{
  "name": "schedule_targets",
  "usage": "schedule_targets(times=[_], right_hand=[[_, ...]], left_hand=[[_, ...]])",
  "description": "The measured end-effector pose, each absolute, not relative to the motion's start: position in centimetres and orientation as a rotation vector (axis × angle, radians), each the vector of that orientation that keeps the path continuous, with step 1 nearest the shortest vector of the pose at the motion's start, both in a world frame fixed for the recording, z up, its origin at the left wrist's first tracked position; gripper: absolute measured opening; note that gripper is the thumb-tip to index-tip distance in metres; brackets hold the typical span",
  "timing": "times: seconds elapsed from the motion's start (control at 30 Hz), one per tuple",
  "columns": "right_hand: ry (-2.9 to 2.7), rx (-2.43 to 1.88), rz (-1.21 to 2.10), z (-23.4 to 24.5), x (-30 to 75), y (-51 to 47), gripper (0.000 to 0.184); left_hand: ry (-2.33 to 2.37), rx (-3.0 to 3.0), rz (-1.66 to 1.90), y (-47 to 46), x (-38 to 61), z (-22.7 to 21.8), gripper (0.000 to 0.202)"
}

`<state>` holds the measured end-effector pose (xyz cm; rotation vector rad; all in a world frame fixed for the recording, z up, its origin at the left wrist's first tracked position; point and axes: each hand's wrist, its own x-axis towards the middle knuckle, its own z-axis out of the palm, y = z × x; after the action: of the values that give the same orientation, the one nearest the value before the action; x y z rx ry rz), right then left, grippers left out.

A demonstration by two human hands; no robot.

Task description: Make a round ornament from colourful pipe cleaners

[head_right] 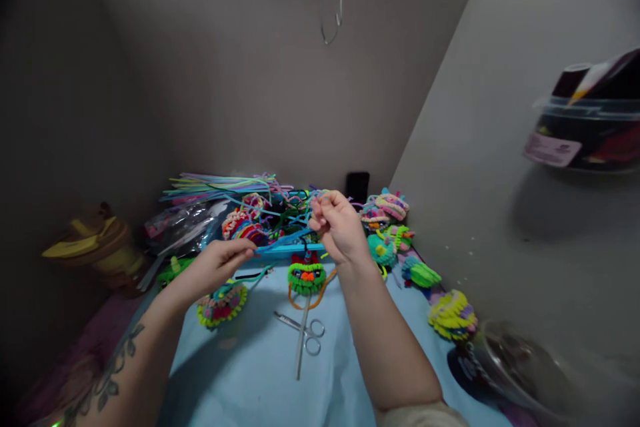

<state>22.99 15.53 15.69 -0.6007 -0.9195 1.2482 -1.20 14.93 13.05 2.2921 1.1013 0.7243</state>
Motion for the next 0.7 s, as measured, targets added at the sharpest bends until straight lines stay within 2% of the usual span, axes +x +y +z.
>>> schedule_targets(times=[0.07,0.13,0.27,0.47,0.7], right_hand=[[-0.966,-0.632,1.180,15.7,22.4,15.1,0.020],[-1.063,-0.666,1.107,15.7,21.8,14.5,0.018],[-1.250,-0.717,1.007,15.4,20.1,13.1,0.017],[-1.210,-0.723,1.154,14.2,17.2,12.1,0.017],[-1.312,-0.738,1.066,13.8,17.4,12.4,0.010]], left_hand=[[1.173,2.303,0.792,14.5,-1.4,14.0,0.029],[1.271,2.273,1.024,13.5,-1.0,15.1,0.037],[1.171,2.032,1.277,11.0,1.8,16.2,0.026],[1.011,1.625,1.240,10.3,4.5,15.0,0.014],[1.017,1.465,1.212,10.7,3.5,15.4,0.016]])
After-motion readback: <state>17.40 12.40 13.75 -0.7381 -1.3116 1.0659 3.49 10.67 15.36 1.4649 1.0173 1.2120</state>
